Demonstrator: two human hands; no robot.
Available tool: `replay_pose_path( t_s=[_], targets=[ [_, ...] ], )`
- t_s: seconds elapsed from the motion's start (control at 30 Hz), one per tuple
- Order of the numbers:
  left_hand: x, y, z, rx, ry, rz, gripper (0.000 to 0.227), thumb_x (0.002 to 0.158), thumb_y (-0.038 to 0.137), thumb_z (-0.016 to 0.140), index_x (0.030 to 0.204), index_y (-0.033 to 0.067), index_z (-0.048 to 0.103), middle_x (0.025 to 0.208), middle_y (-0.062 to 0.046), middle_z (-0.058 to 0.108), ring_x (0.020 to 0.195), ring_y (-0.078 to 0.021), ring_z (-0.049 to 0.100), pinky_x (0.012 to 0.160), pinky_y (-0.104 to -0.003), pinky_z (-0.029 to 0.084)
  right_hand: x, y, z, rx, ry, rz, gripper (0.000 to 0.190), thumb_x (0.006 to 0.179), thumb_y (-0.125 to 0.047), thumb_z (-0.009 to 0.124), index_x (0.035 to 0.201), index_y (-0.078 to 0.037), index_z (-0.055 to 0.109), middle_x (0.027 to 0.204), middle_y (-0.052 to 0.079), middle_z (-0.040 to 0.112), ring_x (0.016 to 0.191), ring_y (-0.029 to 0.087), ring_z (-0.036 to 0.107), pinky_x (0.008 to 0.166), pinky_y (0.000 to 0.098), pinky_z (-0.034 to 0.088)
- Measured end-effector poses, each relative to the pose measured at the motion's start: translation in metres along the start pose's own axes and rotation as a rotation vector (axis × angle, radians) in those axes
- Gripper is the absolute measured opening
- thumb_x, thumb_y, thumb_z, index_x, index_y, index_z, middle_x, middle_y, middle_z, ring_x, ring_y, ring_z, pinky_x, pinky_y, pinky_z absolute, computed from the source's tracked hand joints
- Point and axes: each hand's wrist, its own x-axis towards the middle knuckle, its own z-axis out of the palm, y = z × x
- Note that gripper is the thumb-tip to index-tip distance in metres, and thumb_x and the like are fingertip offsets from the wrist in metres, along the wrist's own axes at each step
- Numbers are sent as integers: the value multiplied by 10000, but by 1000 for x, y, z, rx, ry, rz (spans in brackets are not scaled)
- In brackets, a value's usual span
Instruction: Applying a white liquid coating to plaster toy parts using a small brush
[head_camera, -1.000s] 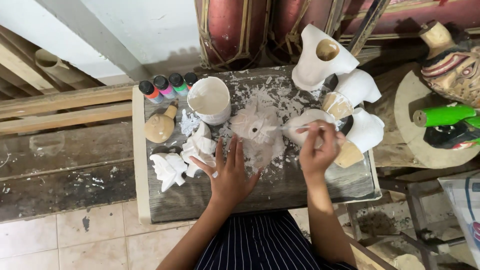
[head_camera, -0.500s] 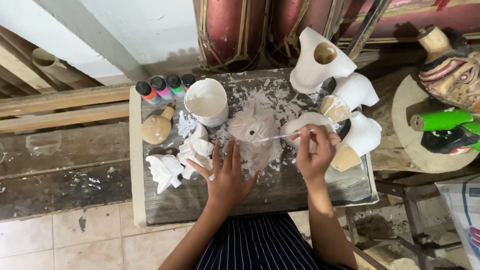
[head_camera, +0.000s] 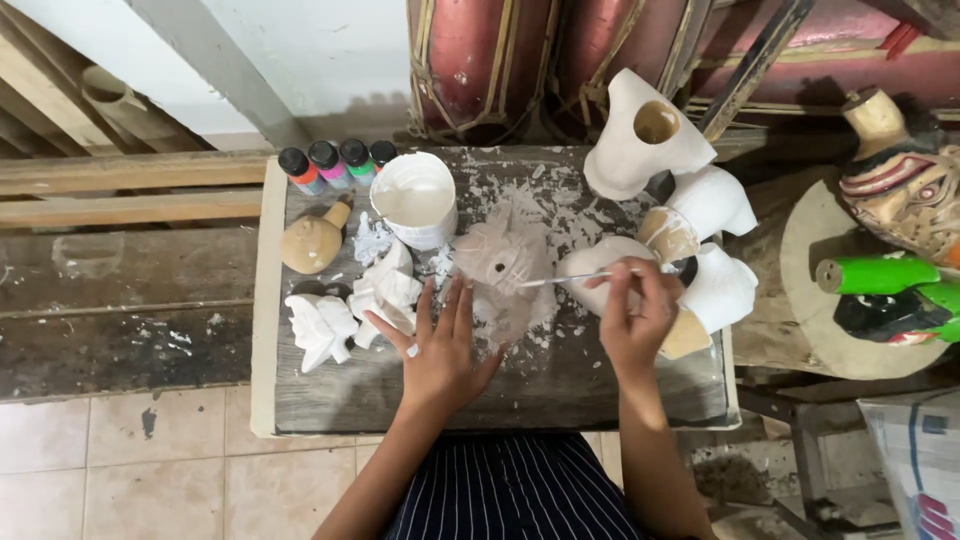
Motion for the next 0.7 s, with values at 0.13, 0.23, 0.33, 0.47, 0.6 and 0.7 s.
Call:
replay_pose_path(
  t_s=[0.13,0.23,0.33,0.47,0.6,0.7],
  targets=[
    [3,5,-10,-51,-25,-42,1009,606,452,817,1475,54,493,1477,-127,550,1424,-446,377,907,-944,-21,10,2,-8,-138,40,-70,128,1059,-12,550,945,-6,608,724,32,707,660,217,761,847,267,525],
    [5,8,-17,-96,-125,-110,975,655,475,802,1484,81,475,1479,-107,548,1445,-445,337,904,-933,-83,13,-4,-8,-78,115,-74,116,1070,-6,537,971,41,574,812,109,644,669,272,760,778,347,585],
    [7,11,-22,-84,-194,-156,1017,635,463,818,1513,110,446,1490,-91,539,1462,-437,308,905,-927,-109,12,3,-8,-18,-57,-24,154,1057,-55,579,921,1,623,666,34,692,625,223,758,850,234,508],
    [8,11,-22,-90,-199,-167,966,655,447,817,1491,101,478,1482,-101,550,1458,-457,316,904,-918,-126,12,23,-13,24,15,-57,142,1058,3,533,938,31,602,742,118,680,617,272,742,702,351,587],
    [12,14,-29,-86,-189,-153,866,669,389,841,1427,82,557,1415,-120,614,1429,-481,360,896,-895,-201,27,-6,-10,30,-108,-75,180,1067,-23,546,906,8,619,677,65,694,617,238,755,742,295,573],
    [13,15,-37,-177,-175,-153,865,645,297,870,1407,35,558,1405,-179,602,1413,-524,346,903,-933,-89,28,20,-14,8,2,-111,154,1063,7,535,944,38,627,710,112,673,619,277,735,692,370,585]
  ],
)
